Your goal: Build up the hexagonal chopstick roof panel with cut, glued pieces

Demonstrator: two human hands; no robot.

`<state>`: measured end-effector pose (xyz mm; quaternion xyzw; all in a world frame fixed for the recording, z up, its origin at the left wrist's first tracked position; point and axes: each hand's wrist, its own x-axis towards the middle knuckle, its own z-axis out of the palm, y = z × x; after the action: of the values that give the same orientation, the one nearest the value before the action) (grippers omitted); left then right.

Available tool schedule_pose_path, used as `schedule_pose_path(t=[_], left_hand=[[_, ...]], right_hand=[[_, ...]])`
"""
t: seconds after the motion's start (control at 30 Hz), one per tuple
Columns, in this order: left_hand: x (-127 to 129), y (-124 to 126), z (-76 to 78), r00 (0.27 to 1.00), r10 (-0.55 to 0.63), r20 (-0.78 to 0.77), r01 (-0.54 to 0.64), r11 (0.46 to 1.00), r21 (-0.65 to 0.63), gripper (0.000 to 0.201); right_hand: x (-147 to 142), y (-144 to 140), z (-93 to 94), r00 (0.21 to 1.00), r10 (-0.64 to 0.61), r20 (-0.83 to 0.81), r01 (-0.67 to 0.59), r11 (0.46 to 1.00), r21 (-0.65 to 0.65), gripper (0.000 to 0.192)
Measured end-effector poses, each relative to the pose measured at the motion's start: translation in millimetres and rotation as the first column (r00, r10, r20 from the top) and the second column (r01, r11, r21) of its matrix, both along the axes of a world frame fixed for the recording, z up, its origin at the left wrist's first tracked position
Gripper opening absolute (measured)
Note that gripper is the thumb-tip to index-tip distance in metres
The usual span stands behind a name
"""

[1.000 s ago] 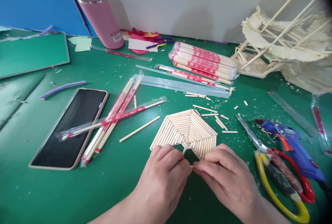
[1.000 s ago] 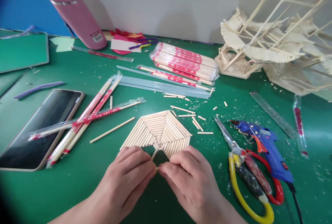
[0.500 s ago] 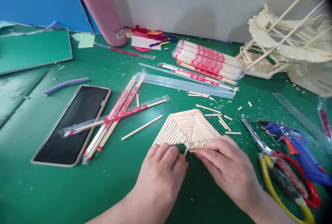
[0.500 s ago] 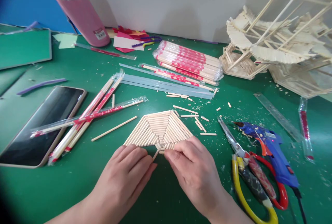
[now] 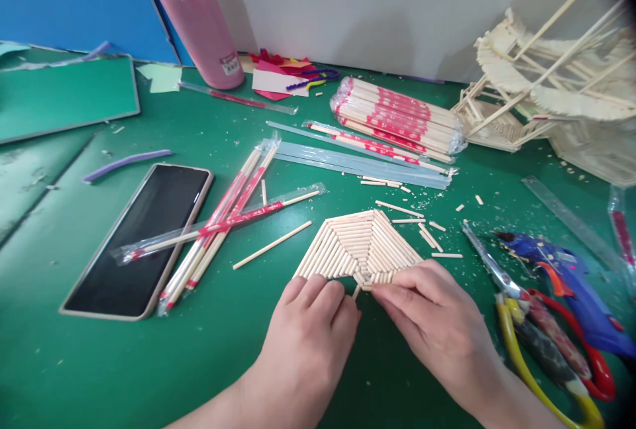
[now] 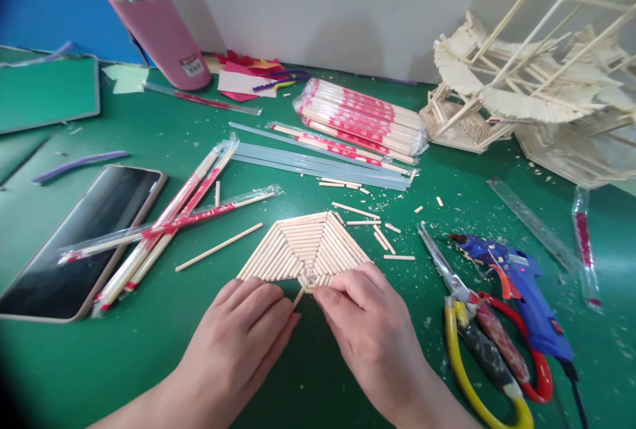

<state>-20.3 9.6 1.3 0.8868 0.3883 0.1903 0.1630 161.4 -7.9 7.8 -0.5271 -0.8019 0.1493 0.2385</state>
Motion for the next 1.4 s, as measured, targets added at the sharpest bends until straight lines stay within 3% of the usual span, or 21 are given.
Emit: schedule_pose_path(t=[0.37,0.6,0.9,1.4], left_hand=[[-1,-1,0.3,1.000,-0.004,-0.012,0.004,1.000,-0.007,0.024],[-3,-1,-0.7,1.000,-0.010,-0.018,0.009,1.000,-0.028,0.022],[-2,1,-0.3,1.000,-0.013,-0.017,0.012,0.999,-0.033,0.021],[-3,-2,-1.6,1.000,-0.002,-0.019,0.002,1.000,-0.015,0.022]], right_hand=[[-2,1,1.4,0.996,-0.049,-0.076,0.047,0.999,-0.020,0.017],[-4,5,4.9,0.979,-0.106,-0.172,0.080,0.985,-0.150,0.014],[-3,9,8.6,0.976,-0.138,-0.169,0.095,0.966,-0.241,0.009],[-5,-4,0.5,0.979,-0.153,-0.136,0.141,0.986,-0.090,0.012]])
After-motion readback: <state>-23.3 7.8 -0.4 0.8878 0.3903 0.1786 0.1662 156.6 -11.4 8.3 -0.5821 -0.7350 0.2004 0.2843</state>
